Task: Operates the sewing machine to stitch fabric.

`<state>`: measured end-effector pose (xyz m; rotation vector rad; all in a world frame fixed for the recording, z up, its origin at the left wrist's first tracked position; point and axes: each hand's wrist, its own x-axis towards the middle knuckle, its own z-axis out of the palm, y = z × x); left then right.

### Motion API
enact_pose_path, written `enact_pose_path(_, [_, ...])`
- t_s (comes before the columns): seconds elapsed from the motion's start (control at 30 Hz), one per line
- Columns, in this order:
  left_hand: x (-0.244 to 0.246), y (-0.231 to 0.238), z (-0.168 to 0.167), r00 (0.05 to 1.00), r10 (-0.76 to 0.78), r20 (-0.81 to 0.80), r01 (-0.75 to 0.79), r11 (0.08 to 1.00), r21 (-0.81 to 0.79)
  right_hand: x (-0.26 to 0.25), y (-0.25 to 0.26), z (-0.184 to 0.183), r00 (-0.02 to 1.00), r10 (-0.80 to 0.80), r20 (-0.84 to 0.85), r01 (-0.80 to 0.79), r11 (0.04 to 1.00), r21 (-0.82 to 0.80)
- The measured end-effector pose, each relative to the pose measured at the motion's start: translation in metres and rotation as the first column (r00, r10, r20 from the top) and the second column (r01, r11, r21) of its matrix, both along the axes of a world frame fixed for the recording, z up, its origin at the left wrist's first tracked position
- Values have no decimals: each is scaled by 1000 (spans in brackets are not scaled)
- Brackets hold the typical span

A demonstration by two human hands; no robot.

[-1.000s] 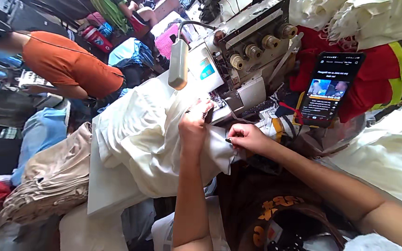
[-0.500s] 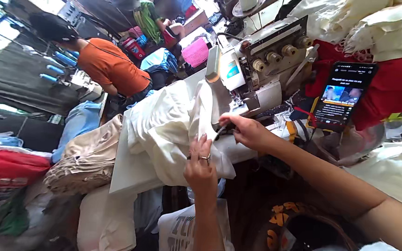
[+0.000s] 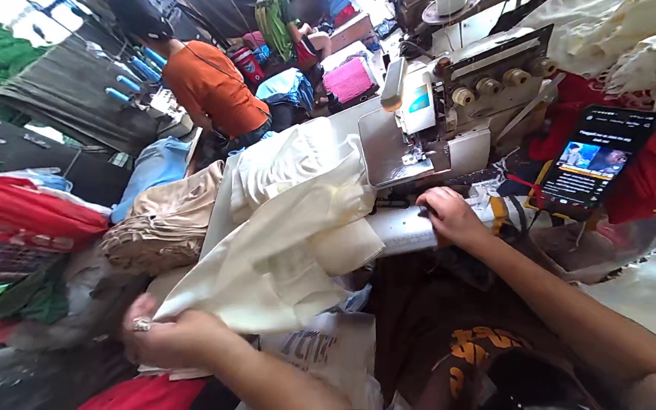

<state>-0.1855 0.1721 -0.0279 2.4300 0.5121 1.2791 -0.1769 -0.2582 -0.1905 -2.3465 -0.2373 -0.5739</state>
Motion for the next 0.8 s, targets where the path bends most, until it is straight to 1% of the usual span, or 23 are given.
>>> enact_pose_path(0.03, [1, 14, 5, 997, 52, -59, -52, 999, -1, 2, 6, -8, 999, 24, 22, -24, 1000, -14])
enact_pose_path(0.07, [0, 16, 8, 994, 45, -101, -45, 999, 1, 4, 12, -15, 999, 28, 44, -26, 999, -48])
enact_pose_path(0.1, [-1, 8, 9, 993, -16, -117, 17, 1000, 9, 4, 18, -20, 997, 14, 78, -7, 995, -100])
enact_pose_path(0.17, [1, -27, 4, 966, -222, -133, 228, 973, 27, 5, 24, -25, 991, -19, 129, 42, 984, -175])
enact_pose_path(0.2, [6, -46, -6, 926, -343, -156, 352, 935, 33, 4, 25, -26, 990, -27, 140, 54, 981, -188])
enact_pose_path(0.27, [21, -86, -30, 808, -543, -230, 558, 830, 1, 1, 25, -26, 989, -37, 145, 65, 978, -197])
enact_pose_path(0.3, [31, -106, -41, 747, -605, -275, 626, 780, -15, 0, 25, -25, 988, -41, 146, 70, 977, -200])
enact_pose_path(0.37, [58, -145, -57, 657, -674, -338, 709, 705, -30, 0, 25, -26, 987, -59, 148, 90, 974, -209])
enact_pose_path(0.4, [76, -162, -64, 627, -686, -368, 733, 680, -20, -1, 25, -26, 987, -62, 146, 93, 973, -213])
enact_pose_path(0.47, [114, -191, -77, 592, -665, -455, 749, 663, 4, -1, 25, -27, 987, -68, 145, 100, 969, -227])
enact_pose_path(0.5, [133, -203, -82, 587, -625, -514, 738, 674, 24, -1, 26, -28, 987, -73, 145, 106, 967, -234])
enact_pose_path(0.57, [167, -222, -89, 557, -471, -684, 695, 715, 72, 0, 28, -28, 987, -78, 140, 110, 965, -238])
enact_pose_path(0.6, [180, -229, -92, 514, -394, -762, 680, 728, 82, -1, 28, -27, 988, -78, 132, 108, 967, -232])
enact_pose_path(0.63, [190, -233, -95, 468, -356, -809, 679, 731, 71, -2, 28, -28, 988, -75, 135, 103, 970, -218])
enact_pose_path(0.67, [197, -233, -97, 445, -364, -818, 690, 722, 54, -3, 28, -30, 985, -67, 157, 98, 975, -201])
enact_pose_path(0.7, [200, -231, -95, 453, -406, -794, 709, 704, 45, -3, 27, -31, 981, -40, 187, 75, 980, -182])
enact_pose_path(0.77, [192, -229, -71, 523, -463, -716, 713, 697, 70, -3, 26, -31, 974, 70, 214, -31, 983, -180])
enact_pose_path(0.8, [182, -226, -54, 569, -469, -676, 702, 705, 102, -2, 25, -29, 975, 133, 177, -95, 974, -206])
